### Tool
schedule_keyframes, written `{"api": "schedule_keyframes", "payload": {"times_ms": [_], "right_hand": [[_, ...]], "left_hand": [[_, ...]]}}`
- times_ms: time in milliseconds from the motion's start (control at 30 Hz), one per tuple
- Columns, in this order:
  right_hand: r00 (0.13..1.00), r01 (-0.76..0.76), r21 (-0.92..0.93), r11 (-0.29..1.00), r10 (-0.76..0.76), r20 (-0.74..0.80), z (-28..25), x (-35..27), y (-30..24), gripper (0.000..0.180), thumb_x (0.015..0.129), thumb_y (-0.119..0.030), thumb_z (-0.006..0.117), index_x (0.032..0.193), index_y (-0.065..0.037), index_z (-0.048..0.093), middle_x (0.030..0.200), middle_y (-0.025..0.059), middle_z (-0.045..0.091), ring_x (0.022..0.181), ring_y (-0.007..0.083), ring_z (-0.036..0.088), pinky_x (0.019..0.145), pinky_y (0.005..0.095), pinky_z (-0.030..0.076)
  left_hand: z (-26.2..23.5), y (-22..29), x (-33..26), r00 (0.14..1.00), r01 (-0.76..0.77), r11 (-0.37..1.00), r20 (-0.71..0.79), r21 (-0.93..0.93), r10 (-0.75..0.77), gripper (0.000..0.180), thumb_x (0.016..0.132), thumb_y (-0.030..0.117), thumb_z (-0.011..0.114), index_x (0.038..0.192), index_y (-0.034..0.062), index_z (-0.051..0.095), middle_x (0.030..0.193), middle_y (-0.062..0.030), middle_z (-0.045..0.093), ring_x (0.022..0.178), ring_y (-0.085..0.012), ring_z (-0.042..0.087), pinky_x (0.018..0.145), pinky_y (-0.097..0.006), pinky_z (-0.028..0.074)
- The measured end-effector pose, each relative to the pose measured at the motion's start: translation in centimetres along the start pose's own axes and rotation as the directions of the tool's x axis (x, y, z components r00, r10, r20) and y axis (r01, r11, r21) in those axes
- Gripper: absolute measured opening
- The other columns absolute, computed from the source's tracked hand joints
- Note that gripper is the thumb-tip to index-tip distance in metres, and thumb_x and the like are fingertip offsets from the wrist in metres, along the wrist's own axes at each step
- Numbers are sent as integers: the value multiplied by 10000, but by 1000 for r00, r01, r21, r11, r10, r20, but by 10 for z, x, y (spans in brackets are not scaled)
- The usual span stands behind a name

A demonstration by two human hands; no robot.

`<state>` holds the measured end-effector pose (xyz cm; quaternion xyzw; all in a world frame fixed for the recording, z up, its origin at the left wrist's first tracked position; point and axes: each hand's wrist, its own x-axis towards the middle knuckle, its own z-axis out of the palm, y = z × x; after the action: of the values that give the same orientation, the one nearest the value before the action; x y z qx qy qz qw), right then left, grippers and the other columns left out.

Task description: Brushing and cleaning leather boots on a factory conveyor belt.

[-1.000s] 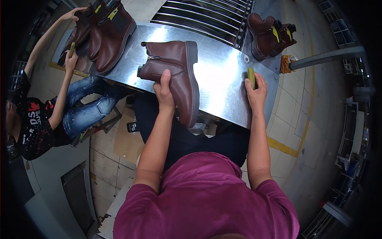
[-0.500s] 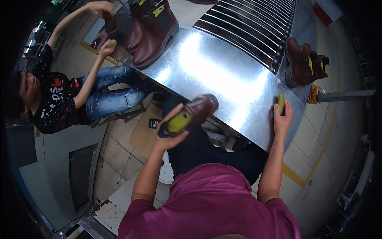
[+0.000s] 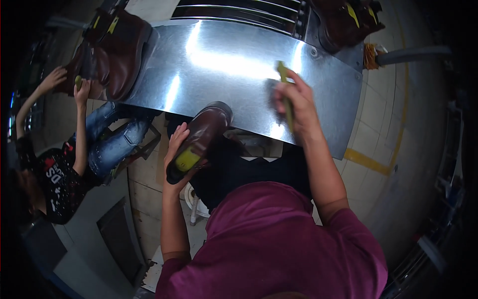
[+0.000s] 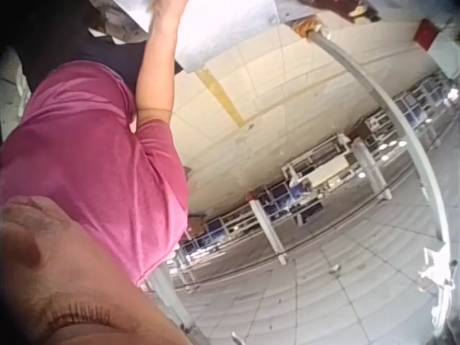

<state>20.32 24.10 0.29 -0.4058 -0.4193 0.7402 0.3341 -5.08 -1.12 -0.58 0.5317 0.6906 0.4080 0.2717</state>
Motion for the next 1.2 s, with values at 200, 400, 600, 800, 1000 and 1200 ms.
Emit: {"api": "schedule_keyframes", "payload": {"times_ms": [200,400,600,800,1000,1200], "right_hand": [[947,-234,296,926,148,284,69,25,8,327,974,-229,681,1225,-26,631,644,-23,461,463,90,438,476,264,395],[976,-181,473,862,97,196,102,34,8,249,1005,-237,650,1151,-35,640,598,-31,408,447,73,406,449,247,346],[952,-257,406,877,158,263,104,48,10,242,1005,-224,642,1145,-26,634,587,-29,406,420,76,389,430,256,342],[947,-307,421,854,228,228,129,79,12,227,997,-205,645,1126,-19,628,581,-33,406,403,76,384,415,266,333],[869,-362,-16,932,343,357,152,68,-1,219,889,-149,754,1055,-49,653,601,-68,448,439,28,369,416,214,265],[891,-249,-146,957,285,353,143,53,-2,279,907,-152,757,1118,-9,643,574,-70,447,439,24,358,417,211,257]], "left_hand": [[5,-3,0,999,24,1000,22,-8,-24,949,688,74,927,1509,106,452,1590,-169,458,1500,-372,398,1254,-514,287],[5,1,0,998,46,999,42,3,-46,899,715,108,920,1491,79,466,1579,-195,461,1484,-380,419,1246,-508,290],[4,-15,-3,999,-14,999,44,41,12,893,737,112,917,1504,93,461,1597,-199,438,1490,-380,410,1226,-505,329],[-9,-12,12,998,8,999,56,35,-10,631,912,354,733,1433,58,536,1551,-251,490,1483,-413,422,1252,-557,220],[3,-5,9,998,-44,992,-40,122,49,453,850,82,676,1290,186,663,1407,-131,635,1294,-352,596,1120,-508,384],[15,-3,-2,997,64,998,39,13,-64,553,917,36,644,1429,238,590,1589,-64,491,1499,-312,423,1242,-548,233]]}}
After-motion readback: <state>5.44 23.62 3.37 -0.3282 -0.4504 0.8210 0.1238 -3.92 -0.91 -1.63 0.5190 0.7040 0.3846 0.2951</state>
